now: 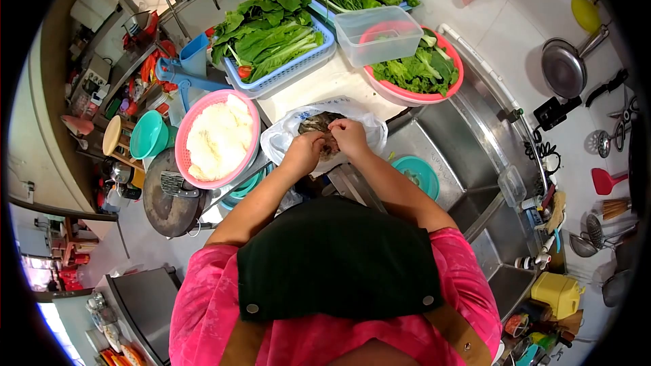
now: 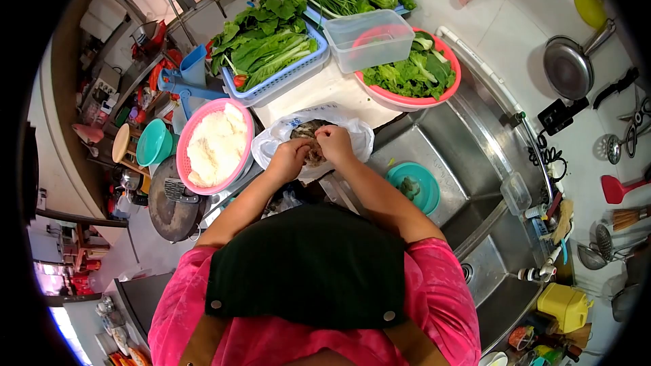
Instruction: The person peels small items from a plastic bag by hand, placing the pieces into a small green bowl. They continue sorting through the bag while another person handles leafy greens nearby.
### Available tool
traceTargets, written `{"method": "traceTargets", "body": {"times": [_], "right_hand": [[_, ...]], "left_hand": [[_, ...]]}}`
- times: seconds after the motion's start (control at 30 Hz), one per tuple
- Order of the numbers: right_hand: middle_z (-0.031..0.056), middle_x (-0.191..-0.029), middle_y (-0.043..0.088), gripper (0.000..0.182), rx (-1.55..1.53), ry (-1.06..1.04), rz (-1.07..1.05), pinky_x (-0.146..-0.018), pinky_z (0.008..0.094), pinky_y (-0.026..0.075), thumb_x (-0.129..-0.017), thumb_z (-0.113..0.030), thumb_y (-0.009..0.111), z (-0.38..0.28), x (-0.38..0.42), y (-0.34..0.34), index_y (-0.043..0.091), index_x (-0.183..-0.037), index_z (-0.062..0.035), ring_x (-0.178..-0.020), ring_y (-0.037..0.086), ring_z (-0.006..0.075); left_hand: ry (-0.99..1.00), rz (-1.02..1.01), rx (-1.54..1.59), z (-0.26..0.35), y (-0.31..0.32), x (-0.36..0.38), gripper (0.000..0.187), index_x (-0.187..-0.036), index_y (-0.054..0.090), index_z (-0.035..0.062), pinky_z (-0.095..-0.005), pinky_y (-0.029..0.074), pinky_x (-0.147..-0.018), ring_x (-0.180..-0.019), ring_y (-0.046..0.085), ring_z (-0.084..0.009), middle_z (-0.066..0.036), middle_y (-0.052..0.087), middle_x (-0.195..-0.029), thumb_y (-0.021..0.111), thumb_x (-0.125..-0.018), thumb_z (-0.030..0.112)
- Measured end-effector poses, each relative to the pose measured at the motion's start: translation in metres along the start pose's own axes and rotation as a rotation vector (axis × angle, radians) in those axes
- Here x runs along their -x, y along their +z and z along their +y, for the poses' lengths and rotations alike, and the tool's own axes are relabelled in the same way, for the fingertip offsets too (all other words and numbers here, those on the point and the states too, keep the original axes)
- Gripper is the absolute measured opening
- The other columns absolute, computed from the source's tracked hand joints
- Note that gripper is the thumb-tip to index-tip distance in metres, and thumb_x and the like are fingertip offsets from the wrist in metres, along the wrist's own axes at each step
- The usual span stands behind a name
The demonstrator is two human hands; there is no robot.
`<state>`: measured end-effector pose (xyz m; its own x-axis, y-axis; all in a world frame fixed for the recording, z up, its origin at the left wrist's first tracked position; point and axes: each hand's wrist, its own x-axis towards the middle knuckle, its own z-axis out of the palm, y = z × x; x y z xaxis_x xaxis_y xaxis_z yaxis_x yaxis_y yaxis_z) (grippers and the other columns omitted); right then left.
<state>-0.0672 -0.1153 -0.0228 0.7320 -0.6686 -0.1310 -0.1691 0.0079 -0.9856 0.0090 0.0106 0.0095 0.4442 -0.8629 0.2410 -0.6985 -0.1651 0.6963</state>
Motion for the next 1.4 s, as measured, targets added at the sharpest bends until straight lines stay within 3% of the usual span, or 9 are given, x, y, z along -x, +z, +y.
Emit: {"method": "traceTargets", "body": {"times": [0.13,0.2,0.4,0.53,0.63,0.7,0.9,1.23,1.4], "right_hand": [[0.0099,-0.064,0.059,0.014,0.193,-0.298,0.154,-0.046,0.0257,0.044,-0.079,-0.006,0.048,0.017,-0.014,0.004,0.061,-0.076,0.0011,-0.056,0.057,0.0128],[0.0092,-0.070,0.060,0.016,0.039,-0.046,0.061,-0.051,0.0263,0.046,-0.082,-0.008,0.047,0.016,-0.018,-0.001,0.061,-0.085,0.0002,-0.063,0.057,0.0122],[0.0073,-0.076,0.060,0.020,-0.069,0.123,-0.185,-0.053,0.0271,0.048,-0.083,-0.014,0.046,-0.008,0.001,-0.007,0.060,-0.093,-0.0024,-0.060,0.056,0.0124],[0.0060,-0.071,0.060,0.020,-0.034,0.179,-0.276,-0.051,0.0264,0.047,-0.081,-0.016,0.049,-0.020,0.010,-0.009,0.061,-0.089,-0.0019,-0.058,0.056,0.0116],[0.0049,-0.067,0.059,0.019,0.169,0.024,-0.324,-0.051,0.0260,0.045,-0.080,-0.018,0.051,-0.013,0.008,-0.008,0.061,-0.085,-0.0024,-0.057,0.054,0.0123],[0.0151,-0.060,0.056,0.016,0.348,-0.328,-0.160,-0.052,0.0331,0.044,-0.073,-0.014,0.054,-0.016,0.011,-0.006,0.060,-0.073,0.0004,-0.055,0.057,0.0254],[0.0173,-0.063,0.056,0.013,0.402,-0.451,0.000,-0.053,0.0358,0.044,-0.070,-0.013,0.056,-0.022,0.014,-0.005,0.059,-0.073,-0.0008,-0.057,0.054,0.0321],[0.0164,-0.066,0.058,0.013,0.335,-0.372,0.124,-0.057,0.0354,0.045,-0.069,-0.014,0.056,-0.010,0.001,-0.003,0.061,-0.073,-0.0017,-0.062,0.057,0.0308],[0.0158,-0.073,0.061,0.018,0.531,-0.241,-0.139,-0.064,0.0352,0.046,-0.072,-0.014,0.053,0.008,-0.005,-0.015,0.062,-0.084,-0.0021,-0.070,0.059,0.0293]], "left_hand": [[-0.120,-0.012,0.029,-0.003,0.001,0.000,0.017,-0.092,0.058,-0.0027,-0.0322,0.048,-0.059,-0.065,0.059,-0.0240,-0.018,0.060,-0.077,0.050,-0.082,0.008],[-0.344,-0.057,0.270,-0.004,-0.002,0.000,0.017,-0.091,0.058,-0.0025,-0.0272,0.048,-0.052,-0.059,0.056,-0.0153,-0.010,0.059,-0.072,0.048,-0.085,0.010],[-0.509,-0.021,0.515,-0.014,-0.004,0.001,0.016,-0.092,0.057,0.0011,-0.0224,0.046,-0.050,-0.055,0.049,-0.0089,0.000,0.052,-0.067,0.047,-0.087,0.012],[-0.502,-0.007,0.574,-0.018,-0.001,-0.001,0.016,-0.090,0.057,0.0016,-0.0223,0.045,-0.049,-0.054,0.049,-0.0084,0.000,0.051,-0.066,0.047,-0.087,0.013],[-0.501,-0.005,0.593,-0.014,-0.002,-0.002,0.016,-0.088,0.057,0.0016,-0.0221,0.045,-0.049,-0.054,0.048,-0.0082,0.001,0.050,-0.065,0.047,-0.087,0.014],[-0.490,-0.034,0.536,-0.009,-0.004,-0.003,0.016,-0.087,0.056,0.0016,-0.0220,0.045,-0.049,-0.054,0.047,-0.0078,0.001,0.050,-0.065,0.047,-0.088,0.015],[-0.504,-0.062,0.765,-0.004,-0.005,-0.002,0.017,-0.082,0.056,0.0034,-0.0229,0.046,-0.052,-0.054,0.047,-0.0079,0.001,0.049,-0.064,0.046,-0.088,0.017],[-0.493,0.030,0.756,-0.005,0.001,0.000,0.016,-0.083,0.057,0.0009,-0.0233,0.045,-0.051,-0.055,0.049,-0.0097,0.000,0.050,-0.064,0.048,-0.087,0.013],[-0.520,0.083,0.824,-0.014,-0.005,0.003,0.016,-0.084,0.057,0.0013,-0.0210,0.043,-0.050,-0.054,0.047,-0.0079,0.000,0.051,-0.066,0.046,-0.088,0.013]]}}
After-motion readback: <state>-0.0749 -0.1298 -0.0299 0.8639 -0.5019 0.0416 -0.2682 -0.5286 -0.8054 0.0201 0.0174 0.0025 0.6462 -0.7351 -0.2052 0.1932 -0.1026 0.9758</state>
